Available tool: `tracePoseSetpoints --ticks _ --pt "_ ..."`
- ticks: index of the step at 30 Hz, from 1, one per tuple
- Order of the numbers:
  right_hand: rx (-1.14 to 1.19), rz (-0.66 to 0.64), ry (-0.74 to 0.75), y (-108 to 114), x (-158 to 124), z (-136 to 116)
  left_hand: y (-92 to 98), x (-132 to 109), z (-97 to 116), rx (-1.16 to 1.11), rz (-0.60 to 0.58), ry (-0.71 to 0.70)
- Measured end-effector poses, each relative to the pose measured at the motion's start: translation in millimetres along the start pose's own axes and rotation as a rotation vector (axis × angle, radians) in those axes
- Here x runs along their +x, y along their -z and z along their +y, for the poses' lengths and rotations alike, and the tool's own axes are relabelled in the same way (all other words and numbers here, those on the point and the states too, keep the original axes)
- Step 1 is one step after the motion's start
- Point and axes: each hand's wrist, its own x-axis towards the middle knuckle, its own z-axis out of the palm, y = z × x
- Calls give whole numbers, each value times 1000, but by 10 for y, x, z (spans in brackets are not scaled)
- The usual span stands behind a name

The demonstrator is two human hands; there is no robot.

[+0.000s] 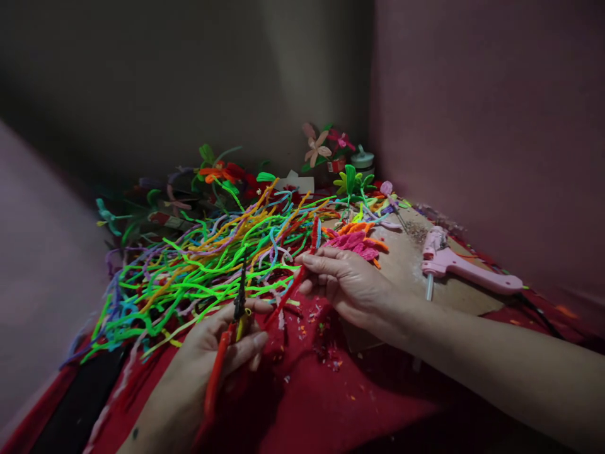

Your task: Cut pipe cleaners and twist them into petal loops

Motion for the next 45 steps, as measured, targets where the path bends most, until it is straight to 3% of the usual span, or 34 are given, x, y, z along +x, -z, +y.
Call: tracePoseSetpoints --ticks 6,8,14,17,22,26,32,35,39,45 --pt "-70 15 -16 6 -7 4 -59 20 136 -45 291 -190" --pt "-95 19 -36 1 -18 23 -87 8 185 -69 314 -213" --pt "-121 -31 -64 -9 -75 101 -274 -27 163 -120 129 -210" --pt "-108 -73 -84 9 -78 111 -302 -21 142 -113 133 -228" --pt "-71 -115 -200 41 -42 98 -171 -1 188 -200 181 -158" --pt "-6 -123 -304 31 -65 91 -75 16 167 -256 47 -121" --pt "168 -291 -470 -16 -164 61 -97 13 132 -297 -156 -54" --pt "135 -278 -388 -22 -154 53 -128 27 114 -260 -302 -13" --pt "50 -206 -234 -10 -100 63 -138 56 98 -228 -286 3" --pt "40 -274 -230 -8 -99 69 -107 93 97 -264 -370 20"
